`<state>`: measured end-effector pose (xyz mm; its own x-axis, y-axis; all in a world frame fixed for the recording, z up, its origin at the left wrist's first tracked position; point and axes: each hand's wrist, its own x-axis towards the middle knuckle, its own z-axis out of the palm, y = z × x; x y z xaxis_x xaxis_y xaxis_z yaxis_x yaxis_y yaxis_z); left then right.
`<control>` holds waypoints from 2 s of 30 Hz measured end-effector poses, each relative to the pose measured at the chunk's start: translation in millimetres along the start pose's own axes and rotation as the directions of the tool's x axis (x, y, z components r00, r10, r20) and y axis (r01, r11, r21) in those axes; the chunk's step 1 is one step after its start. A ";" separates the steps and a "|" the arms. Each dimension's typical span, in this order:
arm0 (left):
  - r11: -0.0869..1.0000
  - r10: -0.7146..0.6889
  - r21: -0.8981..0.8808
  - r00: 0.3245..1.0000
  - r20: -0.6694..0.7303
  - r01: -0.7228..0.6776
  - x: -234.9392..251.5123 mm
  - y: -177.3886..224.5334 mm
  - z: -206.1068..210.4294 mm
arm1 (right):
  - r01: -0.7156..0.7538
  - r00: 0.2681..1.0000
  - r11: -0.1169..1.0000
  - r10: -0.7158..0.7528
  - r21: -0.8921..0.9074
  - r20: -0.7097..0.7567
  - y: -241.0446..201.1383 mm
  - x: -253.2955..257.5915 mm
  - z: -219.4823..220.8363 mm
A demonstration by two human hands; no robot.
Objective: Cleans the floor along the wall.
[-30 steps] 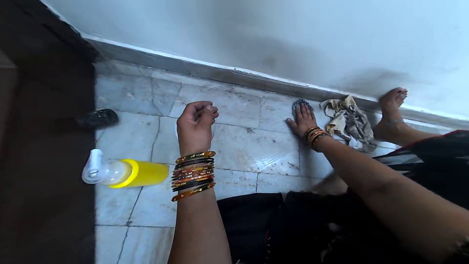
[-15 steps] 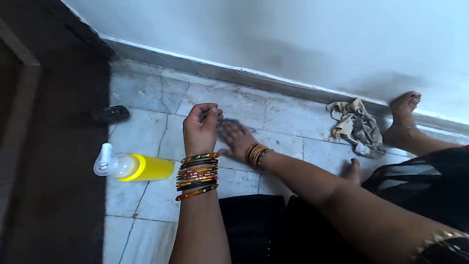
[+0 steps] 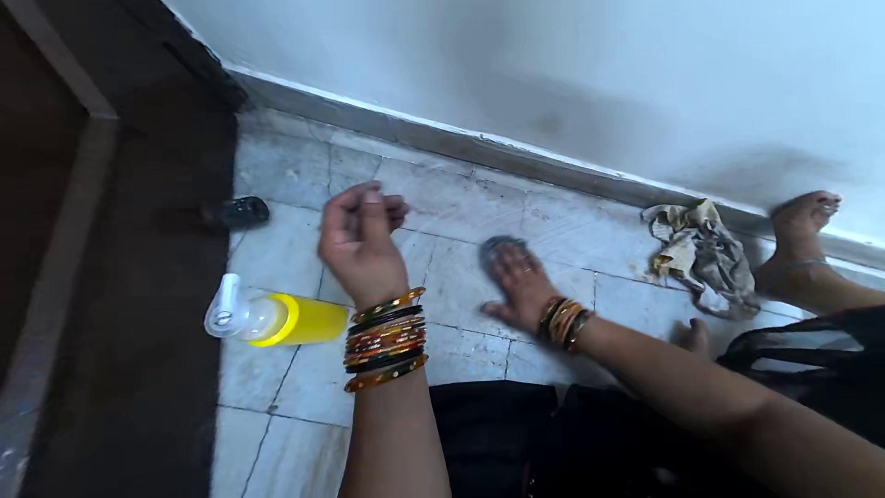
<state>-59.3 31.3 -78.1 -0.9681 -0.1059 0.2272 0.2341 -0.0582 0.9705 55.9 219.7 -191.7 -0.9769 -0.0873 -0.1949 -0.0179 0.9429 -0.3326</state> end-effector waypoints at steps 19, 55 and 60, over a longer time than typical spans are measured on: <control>0.998 -0.052 -0.035 0.982 -0.183 0.047 1.8 -2.7 0.5 | -0.181 0.983 0.983 0.180 -0.025 -0.039 52.7 145.0 -46.1; 0.971 -0.238 -0.045 0.968 -0.075 0.235 -9.1 -7.1 16.5 | -0.096 0.991 0.995 0.098 -0.027 0.096 36.5 161.5 -72.3; 0.955 -0.293 -0.044 0.956 -0.008 0.293 -13.2 -3.6 17.0 | 0.034 0.999 0.999 -0.034 -0.028 -0.002 44.4 67.3 -35.6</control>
<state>-48.9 49.8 -83.3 -0.9934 -0.0923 -0.0680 -0.0557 -0.1300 0.9899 -18.3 267.1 -186.7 -0.9762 -0.1190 -0.1815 -0.0574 0.9480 -0.3132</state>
